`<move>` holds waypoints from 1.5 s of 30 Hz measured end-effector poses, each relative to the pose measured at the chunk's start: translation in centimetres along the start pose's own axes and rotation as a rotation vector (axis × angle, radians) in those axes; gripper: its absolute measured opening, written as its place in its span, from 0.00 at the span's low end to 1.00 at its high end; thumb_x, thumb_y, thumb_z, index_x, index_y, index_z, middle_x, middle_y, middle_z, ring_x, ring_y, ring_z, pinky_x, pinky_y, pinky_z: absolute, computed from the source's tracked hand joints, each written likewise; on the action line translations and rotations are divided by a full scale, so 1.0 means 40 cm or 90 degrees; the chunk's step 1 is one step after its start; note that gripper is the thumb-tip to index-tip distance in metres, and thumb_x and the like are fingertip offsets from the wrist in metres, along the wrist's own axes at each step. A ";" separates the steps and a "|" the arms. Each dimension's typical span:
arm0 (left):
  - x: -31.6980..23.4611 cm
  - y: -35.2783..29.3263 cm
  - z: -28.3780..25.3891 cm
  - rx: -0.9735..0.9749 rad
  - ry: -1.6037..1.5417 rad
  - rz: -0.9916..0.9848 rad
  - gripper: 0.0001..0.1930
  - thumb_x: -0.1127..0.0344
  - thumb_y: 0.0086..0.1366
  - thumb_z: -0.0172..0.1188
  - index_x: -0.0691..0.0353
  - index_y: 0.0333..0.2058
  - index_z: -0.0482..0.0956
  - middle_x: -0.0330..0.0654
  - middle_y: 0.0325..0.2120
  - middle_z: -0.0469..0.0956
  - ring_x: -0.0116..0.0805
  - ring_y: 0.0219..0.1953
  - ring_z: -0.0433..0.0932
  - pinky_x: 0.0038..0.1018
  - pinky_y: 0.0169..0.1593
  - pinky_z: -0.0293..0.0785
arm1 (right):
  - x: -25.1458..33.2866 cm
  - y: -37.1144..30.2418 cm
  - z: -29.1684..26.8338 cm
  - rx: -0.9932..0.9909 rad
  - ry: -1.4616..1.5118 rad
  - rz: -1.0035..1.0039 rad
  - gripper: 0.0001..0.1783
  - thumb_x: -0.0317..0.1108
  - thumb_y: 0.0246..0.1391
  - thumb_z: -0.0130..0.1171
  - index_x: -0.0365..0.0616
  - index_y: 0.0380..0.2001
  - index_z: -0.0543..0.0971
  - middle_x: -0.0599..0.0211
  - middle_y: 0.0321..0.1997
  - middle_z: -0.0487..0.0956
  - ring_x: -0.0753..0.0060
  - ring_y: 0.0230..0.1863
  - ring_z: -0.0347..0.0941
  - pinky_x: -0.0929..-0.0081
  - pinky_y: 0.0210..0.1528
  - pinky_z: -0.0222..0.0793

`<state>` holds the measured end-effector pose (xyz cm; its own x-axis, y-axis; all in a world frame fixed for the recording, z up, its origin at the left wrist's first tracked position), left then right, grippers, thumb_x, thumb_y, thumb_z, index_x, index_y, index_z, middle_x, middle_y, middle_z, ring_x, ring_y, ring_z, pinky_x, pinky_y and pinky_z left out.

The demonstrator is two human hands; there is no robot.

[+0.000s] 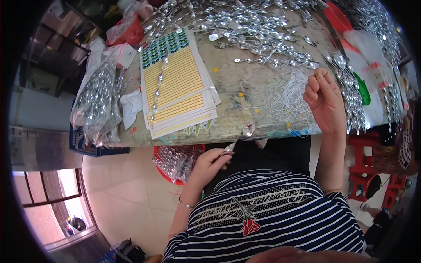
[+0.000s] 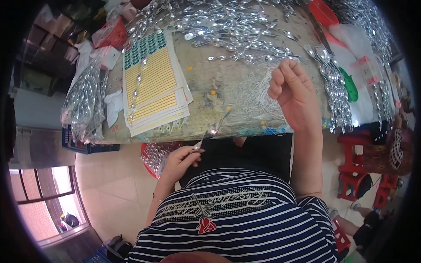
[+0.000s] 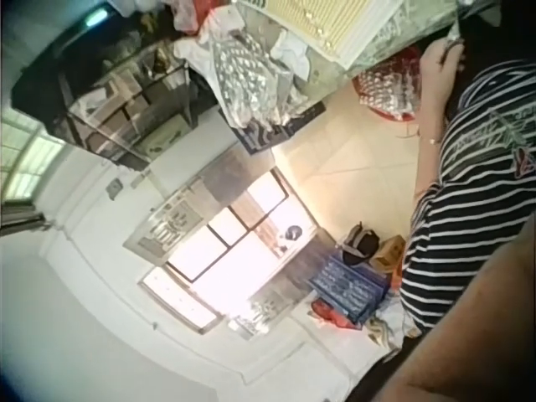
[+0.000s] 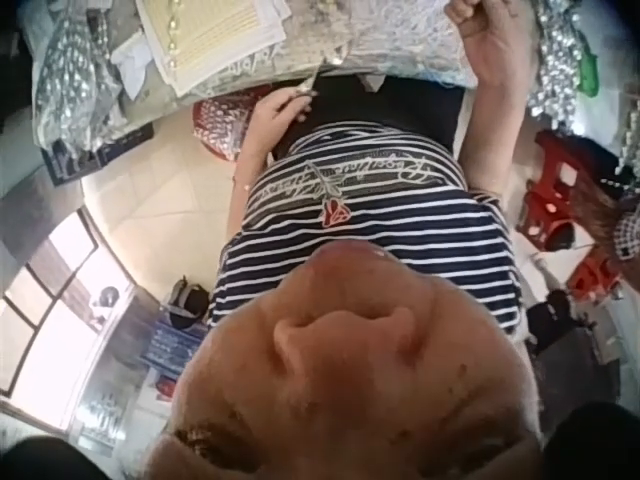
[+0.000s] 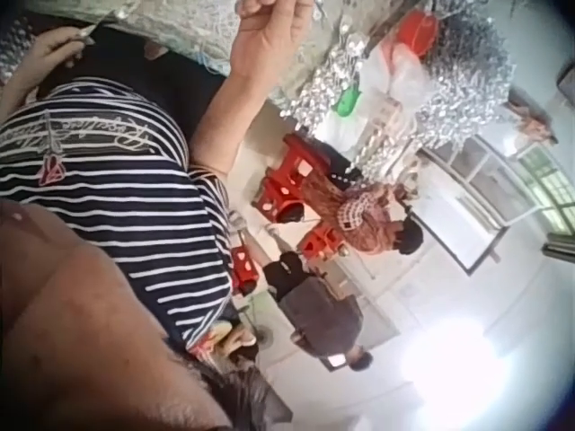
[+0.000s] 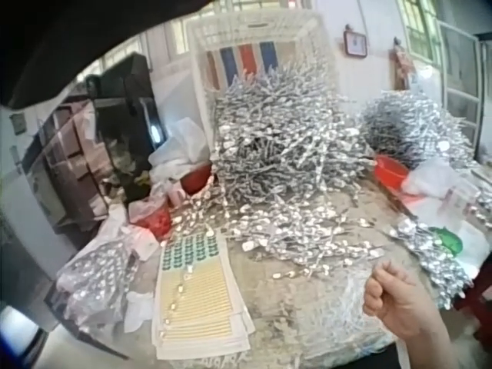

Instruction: Manually assembling small plastic toy or decoration components at a production workbench.

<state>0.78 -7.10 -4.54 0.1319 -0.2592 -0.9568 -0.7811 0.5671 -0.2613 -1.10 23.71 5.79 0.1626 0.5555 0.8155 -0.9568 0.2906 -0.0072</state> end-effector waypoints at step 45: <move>-0.028 0.282 -0.344 -0.540 0.614 0.184 0.23 0.75 0.59 0.55 0.69 0.54 0.68 0.52 0.43 0.70 0.44 0.43 0.72 0.31 0.48 0.69 | -0.132 0.397 -0.137 -0.141 -0.786 -0.028 0.24 0.35 0.50 0.56 0.35 0.47 0.63 0.59 0.29 0.75 0.66 0.30 0.74 0.69 0.33 0.70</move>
<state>-16.59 -11.18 -4.67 -0.3138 -0.8623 -0.3974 -0.8918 0.1240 0.4352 -15.83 29.68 -1.79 -0.2557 -0.5223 0.8135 -0.8759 0.4812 0.0337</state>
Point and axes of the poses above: each hand's wrist, its own y-axis towards the middle knuckle, its own z-axis out of the palm, x = y × z, the point moved 1 cm from there along y, towards the middle knuckle
